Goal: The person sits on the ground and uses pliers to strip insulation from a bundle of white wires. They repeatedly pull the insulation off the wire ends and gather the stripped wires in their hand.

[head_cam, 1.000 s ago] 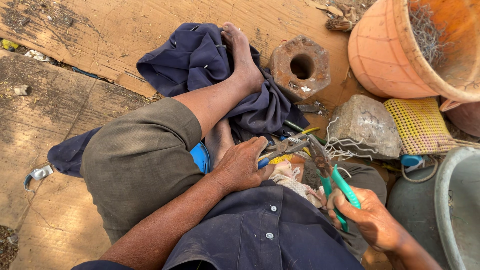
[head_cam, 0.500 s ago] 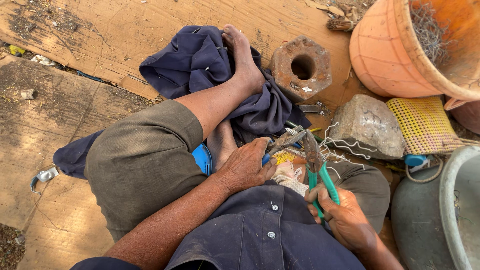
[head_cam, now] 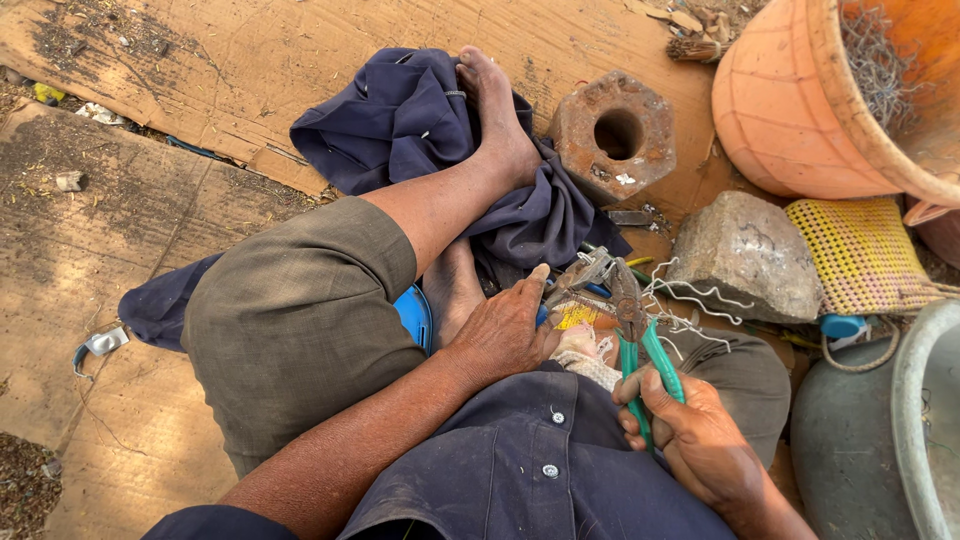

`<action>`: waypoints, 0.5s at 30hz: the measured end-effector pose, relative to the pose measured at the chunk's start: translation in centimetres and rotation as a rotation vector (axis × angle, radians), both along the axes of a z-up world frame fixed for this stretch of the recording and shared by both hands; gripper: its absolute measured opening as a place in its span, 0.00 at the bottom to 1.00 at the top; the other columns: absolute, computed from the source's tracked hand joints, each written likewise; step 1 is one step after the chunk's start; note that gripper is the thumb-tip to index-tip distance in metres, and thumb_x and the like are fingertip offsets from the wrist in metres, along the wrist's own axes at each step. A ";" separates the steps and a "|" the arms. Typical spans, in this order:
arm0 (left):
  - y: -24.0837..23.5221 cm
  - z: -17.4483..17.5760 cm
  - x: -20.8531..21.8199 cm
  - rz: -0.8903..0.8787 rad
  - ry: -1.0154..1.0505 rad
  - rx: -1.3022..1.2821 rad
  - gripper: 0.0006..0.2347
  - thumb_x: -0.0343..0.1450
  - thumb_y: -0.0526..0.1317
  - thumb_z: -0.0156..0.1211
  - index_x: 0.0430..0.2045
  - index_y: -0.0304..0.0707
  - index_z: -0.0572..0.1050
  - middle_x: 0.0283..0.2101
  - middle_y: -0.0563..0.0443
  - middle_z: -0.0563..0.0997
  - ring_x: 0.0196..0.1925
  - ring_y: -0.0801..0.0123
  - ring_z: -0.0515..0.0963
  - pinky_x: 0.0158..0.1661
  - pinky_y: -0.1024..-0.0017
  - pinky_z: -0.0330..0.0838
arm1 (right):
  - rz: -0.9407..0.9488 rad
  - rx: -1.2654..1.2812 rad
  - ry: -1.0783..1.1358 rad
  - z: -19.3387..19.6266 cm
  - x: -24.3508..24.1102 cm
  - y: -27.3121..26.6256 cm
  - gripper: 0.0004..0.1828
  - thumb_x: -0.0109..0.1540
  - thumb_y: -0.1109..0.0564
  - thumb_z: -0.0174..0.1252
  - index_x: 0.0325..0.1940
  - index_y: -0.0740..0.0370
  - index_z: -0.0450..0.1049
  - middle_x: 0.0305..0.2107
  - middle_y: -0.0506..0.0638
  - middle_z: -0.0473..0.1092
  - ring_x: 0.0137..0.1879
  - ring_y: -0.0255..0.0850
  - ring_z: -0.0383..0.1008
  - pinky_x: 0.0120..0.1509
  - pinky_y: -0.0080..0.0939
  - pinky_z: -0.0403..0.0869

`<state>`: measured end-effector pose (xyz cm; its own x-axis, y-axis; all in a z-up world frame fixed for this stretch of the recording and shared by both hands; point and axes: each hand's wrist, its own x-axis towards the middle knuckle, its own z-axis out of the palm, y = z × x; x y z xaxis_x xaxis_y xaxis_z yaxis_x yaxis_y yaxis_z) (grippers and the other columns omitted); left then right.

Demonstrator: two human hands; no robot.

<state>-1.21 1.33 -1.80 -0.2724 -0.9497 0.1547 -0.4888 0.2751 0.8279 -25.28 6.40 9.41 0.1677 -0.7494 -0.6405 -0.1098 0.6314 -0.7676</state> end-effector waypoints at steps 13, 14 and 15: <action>0.1 1.8 0.2 -0.013 0.035 0.203 0.28 0.71 0.44 0.59 0.60 0.21 0.60 0.48 0.23 0.78 0.44 0.40 0.83 0.45 0.53 0.77 | 0.002 -0.008 0.145 -0.4 0.1 -0.3 0.22 0.66 0.46 0.52 0.38 0.72 0.75 0.23 0.55 0.68 0.30 0.40 0.65 0.35 0.40 0.69; 0.2 2.0 0.3 -0.019 0.060 0.227 0.26 0.71 0.44 0.59 0.58 0.22 0.63 0.45 0.24 0.79 0.44 0.41 0.84 0.46 0.54 0.77 | 0.003 -0.010 0.156 -0.5 0.0 -0.4 0.22 0.66 0.46 0.53 0.37 0.72 0.75 0.23 0.55 0.68 0.29 0.40 0.65 0.35 0.40 0.69; 0.2 2.2 0.3 -0.024 0.086 0.251 0.24 0.71 0.44 0.58 0.56 0.23 0.65 0.43 0.25 0.80 0.44 0.43 0.84 0.46 0.54 0.76 | 0.004 -0.012 0.166 -0.6 -0.1 -0.4 0.22 0.66 0.46 0.53 0.37 0.71 0.76 0.23 0.55 0.68 0.29 0.40 0.65 0.35 0.40 0.69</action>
